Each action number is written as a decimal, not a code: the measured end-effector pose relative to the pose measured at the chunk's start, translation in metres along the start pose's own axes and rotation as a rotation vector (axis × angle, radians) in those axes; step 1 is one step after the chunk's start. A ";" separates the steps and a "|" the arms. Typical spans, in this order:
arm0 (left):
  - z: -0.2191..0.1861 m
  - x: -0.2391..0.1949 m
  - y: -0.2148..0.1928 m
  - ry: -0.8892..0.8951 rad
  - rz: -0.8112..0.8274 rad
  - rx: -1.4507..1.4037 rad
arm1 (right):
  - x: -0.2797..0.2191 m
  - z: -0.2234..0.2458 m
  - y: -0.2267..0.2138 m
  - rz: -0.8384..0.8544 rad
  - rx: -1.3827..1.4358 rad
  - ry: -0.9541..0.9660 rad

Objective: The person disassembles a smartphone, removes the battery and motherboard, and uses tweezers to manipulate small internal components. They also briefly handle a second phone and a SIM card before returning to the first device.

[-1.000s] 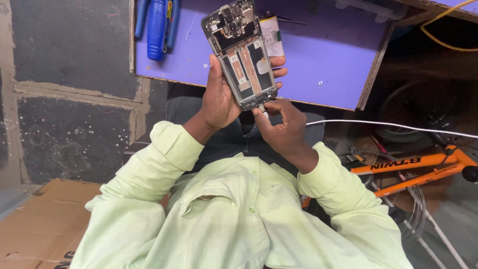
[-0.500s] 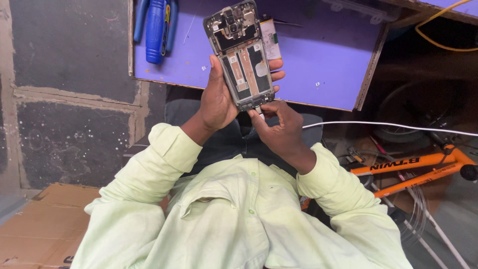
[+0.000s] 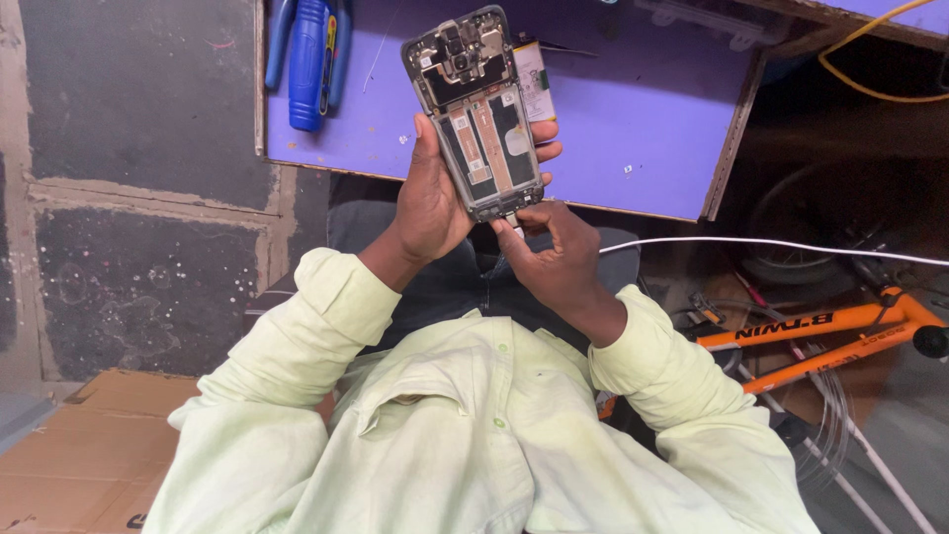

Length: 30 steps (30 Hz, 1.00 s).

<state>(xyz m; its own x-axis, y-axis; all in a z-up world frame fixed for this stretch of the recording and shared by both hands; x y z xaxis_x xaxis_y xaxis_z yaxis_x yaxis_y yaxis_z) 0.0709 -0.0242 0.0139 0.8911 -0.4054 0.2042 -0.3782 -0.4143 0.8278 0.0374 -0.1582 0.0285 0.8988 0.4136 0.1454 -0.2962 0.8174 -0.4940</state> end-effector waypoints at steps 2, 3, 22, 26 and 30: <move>0.000 0.000 0.000 0.000 -0.004 0.007 | 0.000 0.001 -0.001 -0.007 -0.019 -0.008; -0.001 0.000 0.000 0.000 -0.005 0.010 | 0.000 0.002 -0.001 -0.010 -0.028 -0.012; 0.004 -0.009 -0.006 0.094 -0.125 -0.009 | 0.002 -0.003 0.003 0.068 0.053 0.079; 0.000 -0.009 -0.007 0.109 -0.178 0.021 | 0.002 -0.002 0.004 0.072 0.027 0.116; -0.048 -0.010 -0.026 0.298 -0.235 0.023 | 0.003 0.011 0.008 0.105 0.032 0.039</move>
<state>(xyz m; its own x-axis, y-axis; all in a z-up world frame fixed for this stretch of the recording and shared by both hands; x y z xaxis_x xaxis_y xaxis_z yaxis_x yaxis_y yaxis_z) 0.0834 0.0297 0.0158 0.9868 -0.0436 0.1559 -0.1572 -0.4872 0.8590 0.0341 -0.1466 0.0343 0.8741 0.4819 0.0607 -0.3986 0.7831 -0.4774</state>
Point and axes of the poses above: each hand's wrist, its own x-axis towards the middle knuckle, its own y-axis out of the palm, z = x × y, the point moved 8 cm from there along x, towards the middle knuckle, and after that the axes turned 11 degrees about z, right-handed, at the moved point
